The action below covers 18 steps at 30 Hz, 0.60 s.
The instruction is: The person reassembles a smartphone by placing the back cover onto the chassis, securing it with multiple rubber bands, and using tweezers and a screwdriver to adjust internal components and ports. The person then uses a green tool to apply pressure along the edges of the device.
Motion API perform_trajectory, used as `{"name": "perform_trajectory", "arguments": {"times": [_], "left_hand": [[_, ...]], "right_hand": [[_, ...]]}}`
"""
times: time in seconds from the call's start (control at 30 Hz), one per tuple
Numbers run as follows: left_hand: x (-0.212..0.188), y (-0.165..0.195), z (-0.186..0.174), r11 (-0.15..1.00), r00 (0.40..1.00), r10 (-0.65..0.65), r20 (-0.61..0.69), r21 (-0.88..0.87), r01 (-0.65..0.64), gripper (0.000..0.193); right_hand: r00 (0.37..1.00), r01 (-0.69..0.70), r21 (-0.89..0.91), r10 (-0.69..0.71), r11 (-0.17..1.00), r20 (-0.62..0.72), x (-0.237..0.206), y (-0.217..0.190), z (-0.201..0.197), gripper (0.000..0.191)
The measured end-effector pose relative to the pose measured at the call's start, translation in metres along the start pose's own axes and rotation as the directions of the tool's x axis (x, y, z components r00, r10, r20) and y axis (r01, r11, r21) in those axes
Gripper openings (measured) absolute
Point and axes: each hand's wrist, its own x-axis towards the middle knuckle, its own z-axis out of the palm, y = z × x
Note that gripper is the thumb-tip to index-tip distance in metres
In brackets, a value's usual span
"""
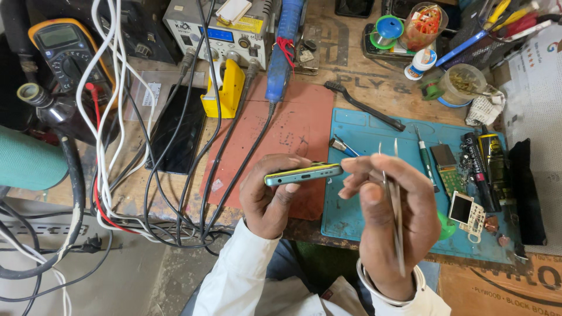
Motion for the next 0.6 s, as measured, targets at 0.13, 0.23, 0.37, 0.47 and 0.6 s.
{"name": "perform_trajectory", "arguments": {"times": [0.13,0.23,0.37,0.47,0.6], "left_hand": [[-0.001,-0.006,-0.001,0.999,1.0,0.018,0.007,0.029,-0.018,0.027],[-0.001,-0.01,-0.001,1.0,1.0,0.009,0.013,-0.024,-0.009,0.027],[-0.001,-0.011,0.0,0.999,1.0,0.008,0.026,-0.053,-0.007,0.026],[0.0,-0.01,0.001,0.999,0.999,0.018,0.028,-0.05,-0.016,0.025],[0.001,-0.008,-0.001,1.0,0.999,0.012,0.045,-0.028,-0.01,0.027]], "right_hand": [[0.997,0.024,0.012,-0.023,1.0,-0.067,-0.001,0.004,-0.006,0.034],[0.996,0.066,0.071,-0.061,0.995,-0.069,0.003,0.004,-0.012,0.031],[0.993,0.114,0.048,-0.116,0.992,0.033,0.013,-0.005,-0.018,0.028],[0.982,0.142,-0.199,-0.114,0.97,0.148,0.022,-0.015,-0.021,0.025],[0.954,0.214,-0.204,-0.159,0.955,0.254,0.03,-0.021,-0.02,0.02]]}}
